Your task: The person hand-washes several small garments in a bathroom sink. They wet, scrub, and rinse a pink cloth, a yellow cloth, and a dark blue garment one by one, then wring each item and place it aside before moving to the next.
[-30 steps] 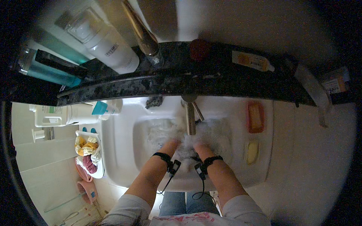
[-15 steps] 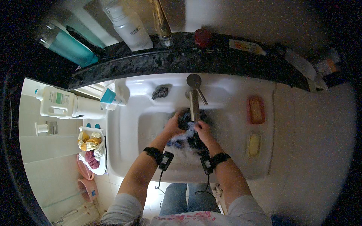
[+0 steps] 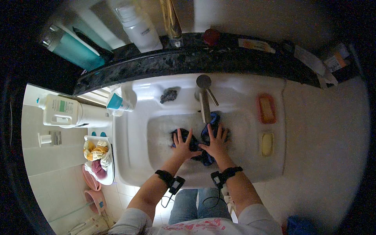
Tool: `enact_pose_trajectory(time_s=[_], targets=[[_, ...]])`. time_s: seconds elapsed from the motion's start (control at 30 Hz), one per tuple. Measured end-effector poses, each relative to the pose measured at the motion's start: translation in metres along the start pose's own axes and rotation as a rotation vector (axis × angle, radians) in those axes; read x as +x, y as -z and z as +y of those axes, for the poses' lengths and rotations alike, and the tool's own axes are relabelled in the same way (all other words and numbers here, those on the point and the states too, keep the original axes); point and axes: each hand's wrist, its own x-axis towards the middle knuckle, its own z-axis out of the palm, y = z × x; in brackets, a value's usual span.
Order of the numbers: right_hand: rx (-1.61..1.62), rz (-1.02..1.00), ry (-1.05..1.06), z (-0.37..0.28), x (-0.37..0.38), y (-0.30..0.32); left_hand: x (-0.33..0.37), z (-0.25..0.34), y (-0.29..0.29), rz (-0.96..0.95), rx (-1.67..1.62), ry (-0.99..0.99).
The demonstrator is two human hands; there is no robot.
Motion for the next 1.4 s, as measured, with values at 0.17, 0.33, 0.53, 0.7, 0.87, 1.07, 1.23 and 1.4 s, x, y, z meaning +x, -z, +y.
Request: enact_pose_trajectory(time_s=[0.17,0.33,0.53,0.7,0.87,1.07,1.23,1.4], targets=[[0.105,-0.330,-0.083,0.021,0.035,-0.040,0.047,-0.023,-0.049,-0.392,-0.274,0.098],[0.089,-0.425,-0.224,0.045,0.069,-0.088,0.086,-0.036,-0.090,-0.479,0.160,0.033],[0.252,-0.241,-0.261,0.050,0.092,-0.090,0.134,-0.020,-0.073,-0.362,0.206,-0.035],[0.559,-0.181,-0.265,0.035,0.119,-0.053,0.155,-0.012,-0.052,-0.135,0.077,-0.139],[0.661,-0.106,-0.005,0.025,0.096,-0.011,0.115,-0.021,0.005,0.042,-0.257,-0.184],[1.124,0.019,-0.194,0.025,0.003,0.009,0.024,0.008,0.042,0.172,-0.019,-0.162],[0.662,0.217,0.011,0.031,-0.015,0.001,-0.023,0.005,0.035,0.113,0.177,-0.339],[0.136,0.148,0.103,0.016,0.007,0.010,-0.010,0.001,0.020,0.093,0.183,-0.121]])
